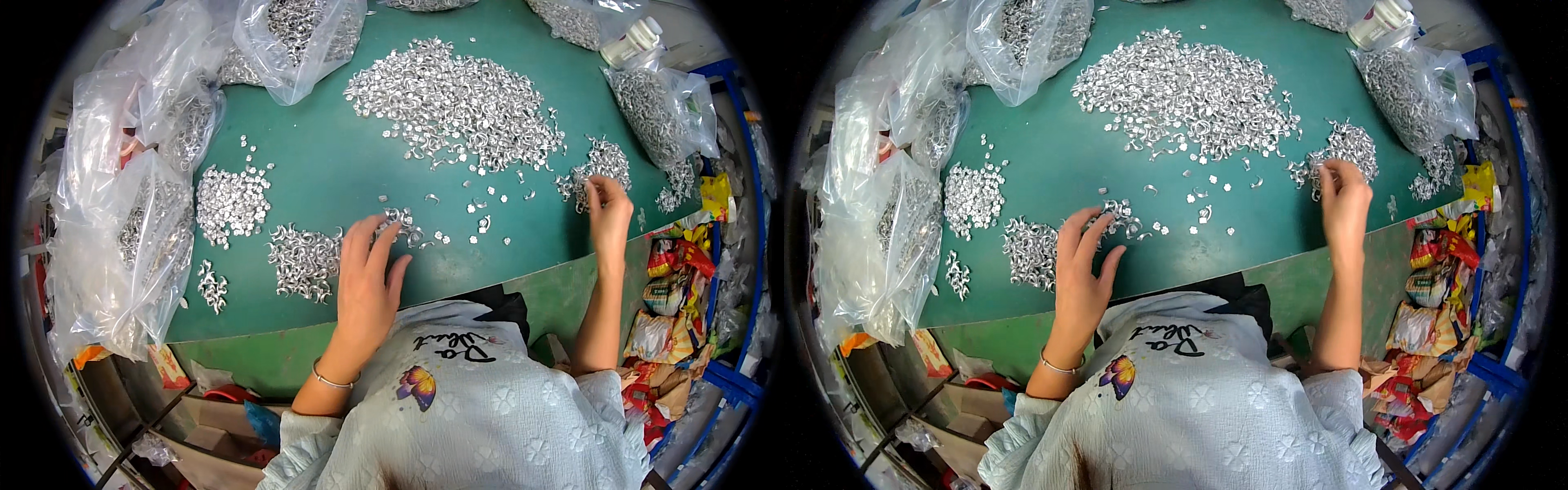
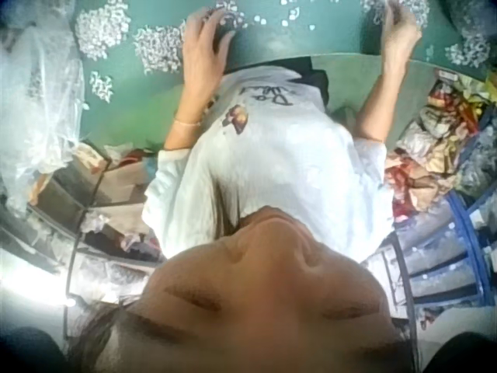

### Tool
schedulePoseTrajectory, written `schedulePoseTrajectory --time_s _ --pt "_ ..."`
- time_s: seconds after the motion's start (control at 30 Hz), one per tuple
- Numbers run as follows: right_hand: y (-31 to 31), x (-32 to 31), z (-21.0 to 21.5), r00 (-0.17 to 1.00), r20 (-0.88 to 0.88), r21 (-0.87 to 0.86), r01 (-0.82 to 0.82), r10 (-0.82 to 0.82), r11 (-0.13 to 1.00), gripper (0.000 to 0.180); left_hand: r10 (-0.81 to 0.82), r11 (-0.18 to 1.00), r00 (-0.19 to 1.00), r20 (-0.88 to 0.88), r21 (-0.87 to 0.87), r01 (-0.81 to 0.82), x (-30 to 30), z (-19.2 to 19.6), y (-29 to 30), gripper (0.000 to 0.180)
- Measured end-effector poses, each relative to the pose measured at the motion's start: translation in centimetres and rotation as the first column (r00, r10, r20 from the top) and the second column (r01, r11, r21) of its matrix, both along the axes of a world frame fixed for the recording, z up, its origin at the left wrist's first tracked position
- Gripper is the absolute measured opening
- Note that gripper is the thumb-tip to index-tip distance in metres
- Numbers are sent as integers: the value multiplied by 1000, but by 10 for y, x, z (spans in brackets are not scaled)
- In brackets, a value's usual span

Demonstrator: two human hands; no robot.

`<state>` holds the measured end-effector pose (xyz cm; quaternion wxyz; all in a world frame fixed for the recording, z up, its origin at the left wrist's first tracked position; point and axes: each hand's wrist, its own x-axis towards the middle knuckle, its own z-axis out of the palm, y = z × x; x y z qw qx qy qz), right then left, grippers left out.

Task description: The person sorts small metal components by hand on a green work table, moving them from a large central pile into smaller groups and picking through them individually.

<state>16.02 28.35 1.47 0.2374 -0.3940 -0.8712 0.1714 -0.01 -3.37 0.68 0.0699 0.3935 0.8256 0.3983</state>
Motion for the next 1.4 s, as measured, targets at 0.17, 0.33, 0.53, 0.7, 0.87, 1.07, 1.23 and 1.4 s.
schedulePoseTrajectory --time_s 0.17,0.33,0.53,0.7,0.87,1.07,1.23,1.4 --pt "6 5 4 998 -40 83 46 -43 995 15 -3 997 999 -34 -72 1 4 -1 11 55" --pt "-56 -20 -15 948 -262 -448 -285 180 847 10 59 998 998 -23 11 -59 8 -8 16 58" --pt "-131 -61 -4 854 -519 -854 -520 38 24 11 24 982 990 141 181 -50 13 5 13 53" --pt "-151 -73 -6 865 -482 -875 -483 141 -24 11 31 962 963 268 253 -102 19 12 11 36" --pt "-159 -73 -3 867 -440 -859 -482 232 171 12 82 944 963 257 290 -158 18 8 6 19" --pt "-143 -71 -14 786 -254 35 -574 563 818 17 238 960 952 -191 -103 -261 0 1 -23 20" --pt "-161 -77 -17 751 12 -61 -658 660 751 37 204 965 954 -221 -117 -234 0 -8 -21 31" --pt "-150 -74 -27 754 33 86 -656 656 750 30 22 978 961 -275 -194 -78 2 -7 2 42"
